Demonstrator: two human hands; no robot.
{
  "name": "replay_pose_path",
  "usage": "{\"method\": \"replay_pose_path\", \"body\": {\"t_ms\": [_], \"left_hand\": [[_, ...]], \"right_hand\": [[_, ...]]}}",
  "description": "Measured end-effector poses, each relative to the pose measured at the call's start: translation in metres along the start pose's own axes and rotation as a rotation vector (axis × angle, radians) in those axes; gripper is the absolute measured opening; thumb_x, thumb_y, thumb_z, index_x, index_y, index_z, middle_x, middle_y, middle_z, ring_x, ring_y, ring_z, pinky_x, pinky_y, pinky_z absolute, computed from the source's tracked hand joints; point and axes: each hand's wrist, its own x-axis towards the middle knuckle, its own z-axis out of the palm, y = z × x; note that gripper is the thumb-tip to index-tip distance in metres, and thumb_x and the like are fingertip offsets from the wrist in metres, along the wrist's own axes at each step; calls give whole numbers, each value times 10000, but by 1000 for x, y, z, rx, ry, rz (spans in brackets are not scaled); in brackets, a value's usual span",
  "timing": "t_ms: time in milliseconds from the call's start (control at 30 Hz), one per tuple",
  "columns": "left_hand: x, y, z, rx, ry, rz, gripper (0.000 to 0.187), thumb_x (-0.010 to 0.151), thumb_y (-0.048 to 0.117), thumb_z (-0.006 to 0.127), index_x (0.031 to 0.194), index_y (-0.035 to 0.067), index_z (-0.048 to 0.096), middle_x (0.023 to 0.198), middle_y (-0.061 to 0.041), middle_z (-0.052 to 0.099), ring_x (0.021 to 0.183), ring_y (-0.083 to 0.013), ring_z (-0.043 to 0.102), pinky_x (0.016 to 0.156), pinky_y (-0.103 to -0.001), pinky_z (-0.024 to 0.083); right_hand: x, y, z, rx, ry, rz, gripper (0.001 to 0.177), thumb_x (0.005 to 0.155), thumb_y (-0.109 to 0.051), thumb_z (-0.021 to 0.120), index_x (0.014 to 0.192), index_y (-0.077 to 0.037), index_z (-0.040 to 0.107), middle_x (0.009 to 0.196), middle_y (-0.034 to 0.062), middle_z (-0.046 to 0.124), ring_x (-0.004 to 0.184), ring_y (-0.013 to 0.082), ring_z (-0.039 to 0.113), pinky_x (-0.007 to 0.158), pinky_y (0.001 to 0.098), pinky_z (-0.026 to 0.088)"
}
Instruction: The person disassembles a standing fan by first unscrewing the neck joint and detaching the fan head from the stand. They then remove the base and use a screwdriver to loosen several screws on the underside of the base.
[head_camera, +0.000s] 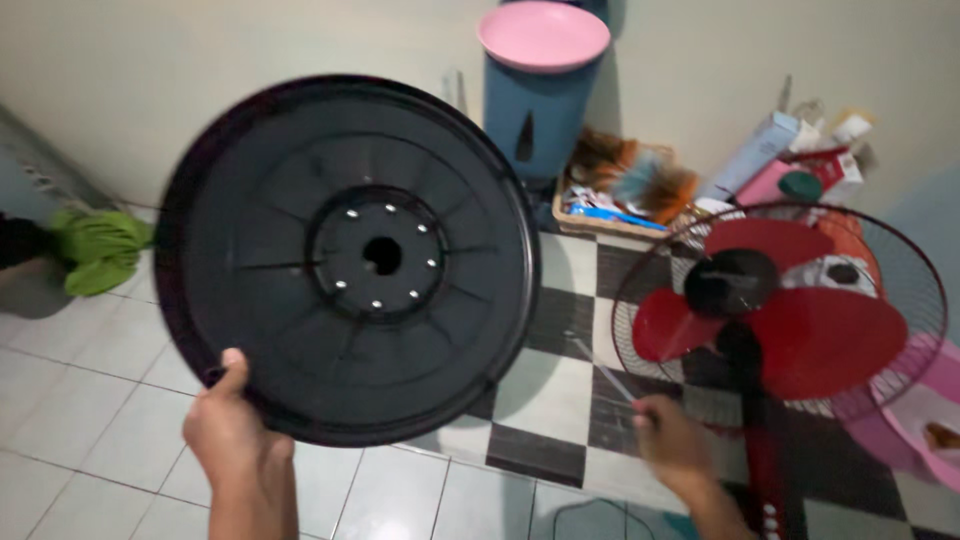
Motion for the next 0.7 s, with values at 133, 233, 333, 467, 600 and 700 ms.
{"method": "replay_pose_path", "body": {"t_ms": [133, 233, 333, 467, 600, 700], "left_hand": [[-7, -2, 1, -111, -96, 16, 263, 1003, 72, 647, 1150, -145, 629, 1198, -209, 708, 1049, -256, 721, 987, -382, 595], [-17, 4, 7, -81, -72, 35, 324, 1009, 81, 643, 1198, -176, 586, 1218, -229, 692, 1060, -271, 717, 983, -409, 590], [-31, 11, 11, -89, -79, 9, 383, 1008, 108, 616, 1239, -189, 545, 1249, -243, 687, 1095, -287, 738, 990, -431, 557], [-40, 16, 15, 19, 22, -31, 446, 1007, 167, 603, 1268, -186, 526, 1282, -256, 676, 1113, -290, 738, 1014, -430, 532], [-42, 11, 15, 28, -48, 24, 541, 1078, 161, 586, 1324, -269, 370, 1377, -342, 590, 1226, -318, 691, 1111, -415, 475], [-39, 0, 7, 3, -103, 77, 542, 1060, 178, 538, 1358, -254, 407, 1393, -343, 613, 1220, -336, 691, 1098, -424, 497]], "right_hand": [[-8, 23, 66, -25, 42, 150, 244, 886, -217, 660, 1115, -133, 641, 1134, 140, 688, 1065, 378, 667, 890, 461, 529], [-3, 25, 85, -14, 39, 176, 236, 880, -198, 678, 1103, -131, 638, 1131, 142, 676, 1043, 385, 671, 882, 467, 540], [-2, 24, 87, -37, 29, 218, 245, 868, -195, 694, 1099, -134, 639, 1155, 129, 672, 1043, 395, 663, 873, 487, 535], [-8, 20, 86, -69, 39, 204, 233, 870, -207, 705, 1083, -134, 647, 1133, 129, 672, 1044, 383, 661, 877, 488, 540], [-11, 16, 85, -148, 67, 136, 211, 846, -222, 719, 1032, -148, 653, 1089, 95, 657, 1072, 346, 630, 867, 486, 541], [-13, 11, 84, -167, 89, 114, 212, 856, -195, 715, 1052, -139, 655, 1087, 102, 635, 1073, 342, 609, 880, 482, 533]]}}
